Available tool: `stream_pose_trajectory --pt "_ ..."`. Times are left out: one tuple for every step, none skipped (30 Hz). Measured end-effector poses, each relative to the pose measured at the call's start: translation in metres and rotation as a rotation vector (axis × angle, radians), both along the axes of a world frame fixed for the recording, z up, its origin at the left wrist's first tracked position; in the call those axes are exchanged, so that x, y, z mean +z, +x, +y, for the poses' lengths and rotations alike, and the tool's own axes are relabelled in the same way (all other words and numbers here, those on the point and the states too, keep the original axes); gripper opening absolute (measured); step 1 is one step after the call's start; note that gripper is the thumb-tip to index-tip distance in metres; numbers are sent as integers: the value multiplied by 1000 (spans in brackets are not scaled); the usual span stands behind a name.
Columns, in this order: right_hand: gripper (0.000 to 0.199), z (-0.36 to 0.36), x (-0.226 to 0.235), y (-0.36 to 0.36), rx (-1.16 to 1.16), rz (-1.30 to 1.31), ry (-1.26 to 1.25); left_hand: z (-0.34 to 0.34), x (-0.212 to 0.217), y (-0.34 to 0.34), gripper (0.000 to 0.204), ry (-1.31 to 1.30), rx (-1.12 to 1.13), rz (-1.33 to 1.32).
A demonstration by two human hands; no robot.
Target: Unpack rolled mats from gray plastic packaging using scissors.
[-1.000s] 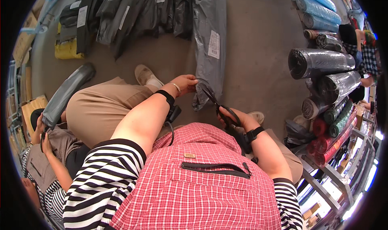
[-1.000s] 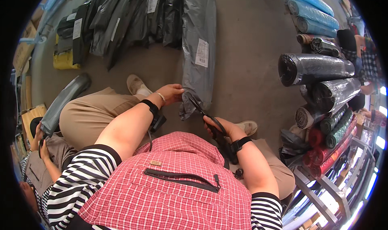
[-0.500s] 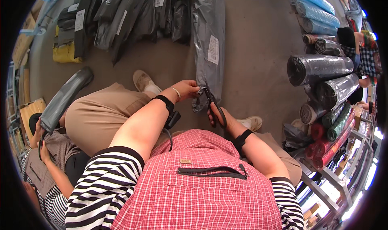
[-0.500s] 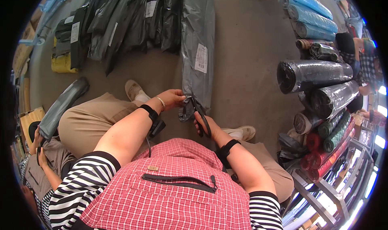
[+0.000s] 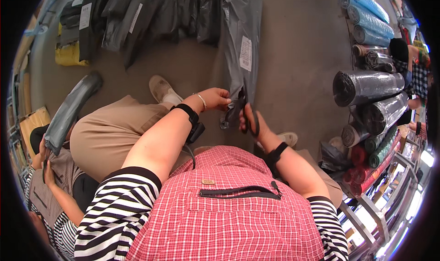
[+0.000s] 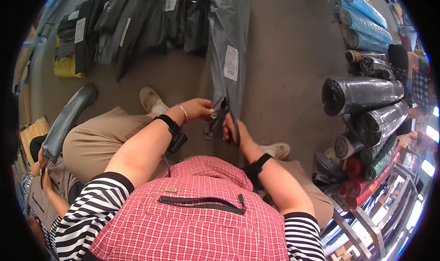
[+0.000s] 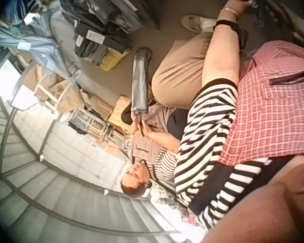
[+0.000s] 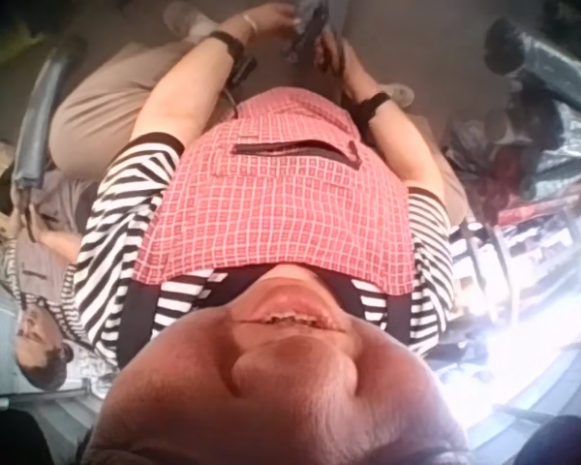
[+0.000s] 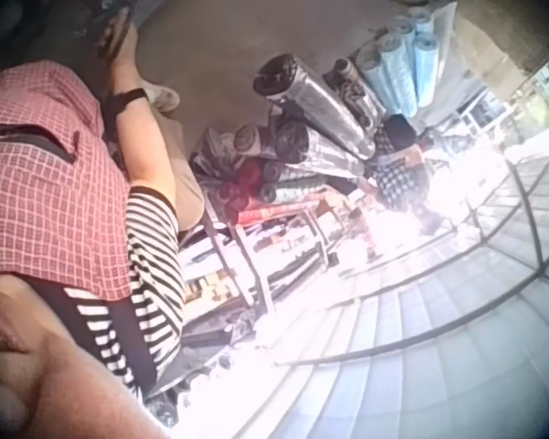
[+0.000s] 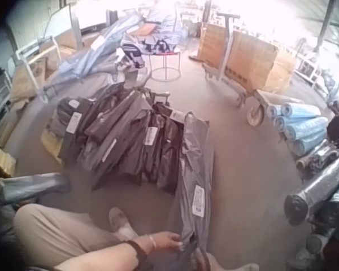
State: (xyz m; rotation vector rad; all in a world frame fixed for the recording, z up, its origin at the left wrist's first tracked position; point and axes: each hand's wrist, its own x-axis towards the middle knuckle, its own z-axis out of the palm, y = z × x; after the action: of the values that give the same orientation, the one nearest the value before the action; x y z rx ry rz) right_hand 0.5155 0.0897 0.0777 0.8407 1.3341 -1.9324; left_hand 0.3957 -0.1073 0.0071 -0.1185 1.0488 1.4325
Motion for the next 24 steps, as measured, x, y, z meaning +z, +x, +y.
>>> stream_pose_trajectory --pt "54 3 -1 -17 -74 -5 -55 2 -1 1 9 -2 -47 33" --pt "55 7 -2 -35 -54 -34 16 3 -2 1 9 -4 -96 69" --pt "56 11 -3 -55 -42 -25 60 5 -3 2 9 -3 -98 71" --pt "57 17 -3 -76 -28 -40 99 6 -3 3 10 -25 -157 122" --pt "59 22 -3 -97 -22 -44 133 7 -2 3 10 -47 -220 169" --pt "60 26 -3 -119 -24 -12 170 7 -1 3 10 -49 -219 182" --pt "61 31 -2 -140 -23 20 201 7 0 4 11 -50 -232 177" --pt "62 36 0 -160 2 27 248 7 2 4 12 -45 -251 170" --pt "64 40 3 -179 31 51 276 6 4 3 12 -54 -245 174" --pt "64 42 6 -194 27 43 286 5 5 3 13 -56 -260 154" --pt "65 43 8 -209 22 67 360 4 7 2 14 -81 -277 141" --pt "66 43 11 -223 14 99 435 3 8 1 14 -60 -273 148" --pt "68 41 11 -233 -66 79 462 3 10 1 17 -96 -278 183" --pt "68 40 11 -239 -51 93 442 3 12 1 19 -115 -286 216" --pt "67 38 10 -242 -108 89 417 4 13 1 21 -130 -282 237" --pt "66 38 7 -241 -159 82 388 4 15 0 21 -144 -278 238" --pt "66 39 3 -236 -165 84 392 6 16 -1 25 -179 -277 217" --pt "64 42 -2 -227 -89 112 415 9 18 -1 28 -216 -293 192" --pt "62 47 -8 -214 -7 163 423 11 21 -2 28 -204 -280 194" --pt "62 54 -15 -199 -12 139 448 14 23 -3 31 -204 -273 212" --pt "60 61 -23 -179 7 159 518 16 26 -3 34 -235 -266 230" --pt "58 68 -31 -161 41 200 587 19 29 -3 34 -200 -257 231" --pt "67 74 -40 -143 89 143 770 23 32 -1 36 -266 -172 185" --pt "70 80 -48 -125 132 102 933 27 34 1 38 -325 -88 138"
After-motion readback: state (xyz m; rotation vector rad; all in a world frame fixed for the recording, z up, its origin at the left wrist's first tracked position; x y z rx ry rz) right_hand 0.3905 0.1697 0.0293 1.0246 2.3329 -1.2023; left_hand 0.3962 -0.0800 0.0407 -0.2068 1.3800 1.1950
